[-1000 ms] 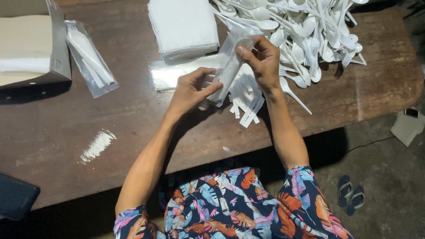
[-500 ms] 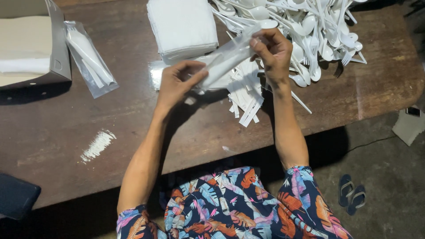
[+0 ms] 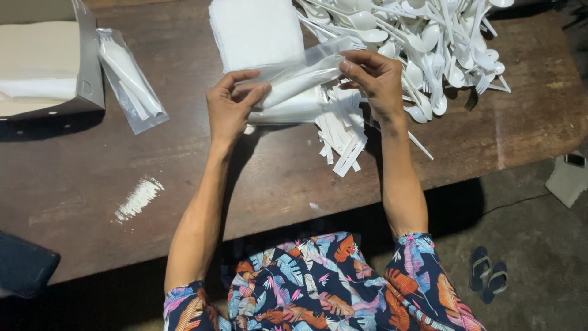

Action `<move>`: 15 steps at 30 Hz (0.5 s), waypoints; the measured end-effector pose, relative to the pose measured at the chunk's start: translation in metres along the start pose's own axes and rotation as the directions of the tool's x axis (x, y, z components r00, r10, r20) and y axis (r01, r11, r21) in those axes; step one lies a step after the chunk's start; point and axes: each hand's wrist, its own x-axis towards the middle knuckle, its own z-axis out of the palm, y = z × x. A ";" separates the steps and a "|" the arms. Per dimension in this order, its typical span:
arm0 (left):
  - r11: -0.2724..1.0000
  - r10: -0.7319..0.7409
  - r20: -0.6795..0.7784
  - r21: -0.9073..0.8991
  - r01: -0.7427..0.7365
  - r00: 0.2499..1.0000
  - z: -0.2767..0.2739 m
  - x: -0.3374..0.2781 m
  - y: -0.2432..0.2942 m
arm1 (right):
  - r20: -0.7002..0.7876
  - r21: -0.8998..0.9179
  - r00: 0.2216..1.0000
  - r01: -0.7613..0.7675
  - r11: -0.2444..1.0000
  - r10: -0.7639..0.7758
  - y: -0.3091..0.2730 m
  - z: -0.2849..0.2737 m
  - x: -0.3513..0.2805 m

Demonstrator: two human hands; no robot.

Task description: Wrapping plastic forks and spoons in napkins and inserting them into small plastic bags.

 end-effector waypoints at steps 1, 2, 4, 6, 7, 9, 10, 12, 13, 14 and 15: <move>1.000 0.001 -0.005 0.000 -0.001 1.000 0.000 0.001 -0.001 | 0.005 0.001 1.000 0.000 1.000 0.000 0.001 -0.001 0.000; 1.000 -0.012 0.042 0.005 0.012 0.999 -0.001 0.002 -0.002 | -0.032 -0.022 0.999 0.029 0.999 -0.029 0.002 -0.001 -0.001; 1.000 -0.025 0.078 0.011 0.024 0.997 -0.002 0.005 -0.012 | -0.059 -0.043 0.997 0.056 0.997 -0.058 0.006 -0.003 0.000; 0.999 -0.017 0.096 -0.046 0.022 0.995 -0.003 0.010 -0.028 | -0.123 -0.113 0.981 0.139 0.984 -0.152 0.012 -0.005 0.004; 0.999 -0.015 0.084 -0.046 0.019 0.996 -0.002 0.008 -0.025 | -0.111 -0.110 0.982 0.140 0.984 -0.152 0.014 -0.005 0.005; 1.000 -0.010 0.095 -0.029 0.012 0.995 -0.001 0.005 -0.018 | -0.208 -0.075 0.974 0.075 0.994 -0.089 0.017 -0.003 0.008; 1.000 -0.007 0.080 -0.028 0.009 0.997 -0.001 0.006 -0.021 | -0.193 -0.072 0.977 0.076 0.995 -0.089 0.016 -0.001 0.007; 0.999 0.019 0.068 -0.044 -0.016 0.998 -0.002 0.009 -0.026 | -0.235 -0.054 0.972 0.016 0.998 -0.028 0.013 0.005 0.007; 0.999 0.024 0.050 -0.043 -0.022 0.998 -0.003 0.010 -0.027 | -0.217 -0.051 0.976 0.019 0.999 -0.030 0.012 0.008 0.007; 0.997 0.018 0.043 -0.072 -0.014 0.999 -0.004 0.011 -0.029 | -0.176 0.087 0.984 -0.016 0.996 0.032 0.011 0.011 0.008; 0.995 0.012 0.037 -0.101 -0.008 0.999 -0.006 0.013 -0.031 | -0.128 0.221 0.988 -0.060 0.974 0.090 0.011 0.014 0.009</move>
